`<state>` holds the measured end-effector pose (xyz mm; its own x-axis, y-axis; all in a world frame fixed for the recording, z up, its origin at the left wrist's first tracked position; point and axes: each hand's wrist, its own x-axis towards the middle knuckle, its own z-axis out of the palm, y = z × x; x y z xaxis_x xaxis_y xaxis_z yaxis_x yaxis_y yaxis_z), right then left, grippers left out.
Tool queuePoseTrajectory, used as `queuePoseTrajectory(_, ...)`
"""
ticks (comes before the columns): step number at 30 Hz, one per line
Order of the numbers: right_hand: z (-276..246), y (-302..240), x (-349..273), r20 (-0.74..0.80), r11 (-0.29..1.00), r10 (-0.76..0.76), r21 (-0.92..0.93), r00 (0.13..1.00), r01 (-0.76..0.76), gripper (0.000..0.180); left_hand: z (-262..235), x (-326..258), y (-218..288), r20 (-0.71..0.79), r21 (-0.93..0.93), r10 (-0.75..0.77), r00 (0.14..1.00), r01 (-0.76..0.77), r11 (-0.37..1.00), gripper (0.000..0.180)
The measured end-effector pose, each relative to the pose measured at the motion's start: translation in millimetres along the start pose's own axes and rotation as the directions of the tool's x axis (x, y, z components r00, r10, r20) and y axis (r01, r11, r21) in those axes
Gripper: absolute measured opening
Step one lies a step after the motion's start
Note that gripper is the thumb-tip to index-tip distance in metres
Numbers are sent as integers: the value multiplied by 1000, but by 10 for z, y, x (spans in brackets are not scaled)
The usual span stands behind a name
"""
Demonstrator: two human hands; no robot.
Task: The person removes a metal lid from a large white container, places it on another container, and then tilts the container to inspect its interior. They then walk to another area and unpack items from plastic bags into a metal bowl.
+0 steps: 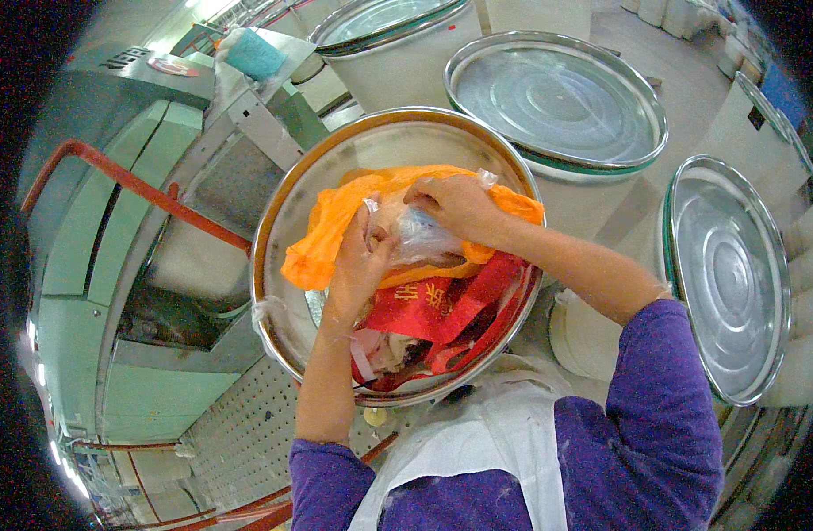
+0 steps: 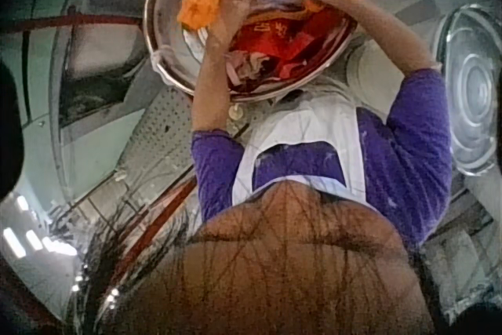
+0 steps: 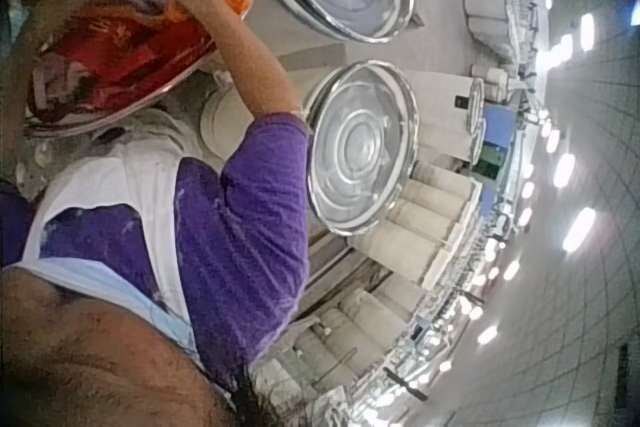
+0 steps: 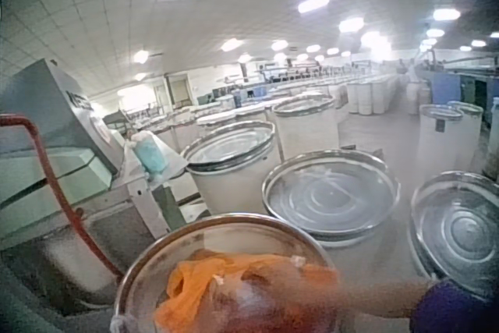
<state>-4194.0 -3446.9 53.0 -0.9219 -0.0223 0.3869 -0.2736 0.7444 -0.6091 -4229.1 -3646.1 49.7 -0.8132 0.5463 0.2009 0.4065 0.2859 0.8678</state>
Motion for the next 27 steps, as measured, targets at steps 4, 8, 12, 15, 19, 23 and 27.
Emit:
queuePoseTrajectory(4, 63, -3, 10, -11, 997, -58, 50, 998, 59, 18, 65, 36, -293, -76, 17, 80, 994, -79, 997, 65)
queuePoseTrajectory(8, 57, -14, -1, 41, 997, 19, 77, 999, -22, 20, 42, 81, -567, -152, 114, 239, 959, -223, 968, 66)
queuePoseTrajectory(12, -5, -10, -57, 65, 985, 90, 139, 994, -99, 24, -61, 107, -617, -202, 406, 393, 897, -288, 867, 64)
queuePoseTrajectory(15, -21, -4, -129, 270, 945, 142, -323, 952, -49, 31, -107, 122, -514, -190, 580, 625, 757, -427, 694, 64)
queuePoseTrajectory(19, -16, 28, -102, 450, 877, 307, -475, 839, -66, 29, -69, 97, -284, -181, 607, 465, 866, -274, 746, 68)
queuePoseTrajectory(23, 18, -9, 42, 387, 897, 176, -442, 905, 15, 20, 5, 57, -82, -170, 267, 250, 953, -200, 943, 77)
queuePoseTrajectory(27, 125, -169, 134, 185, 968, -61, -227, 981, 103, 19, 66, 26, -90, 2, 531, 452, 892, -384, 756, 82)
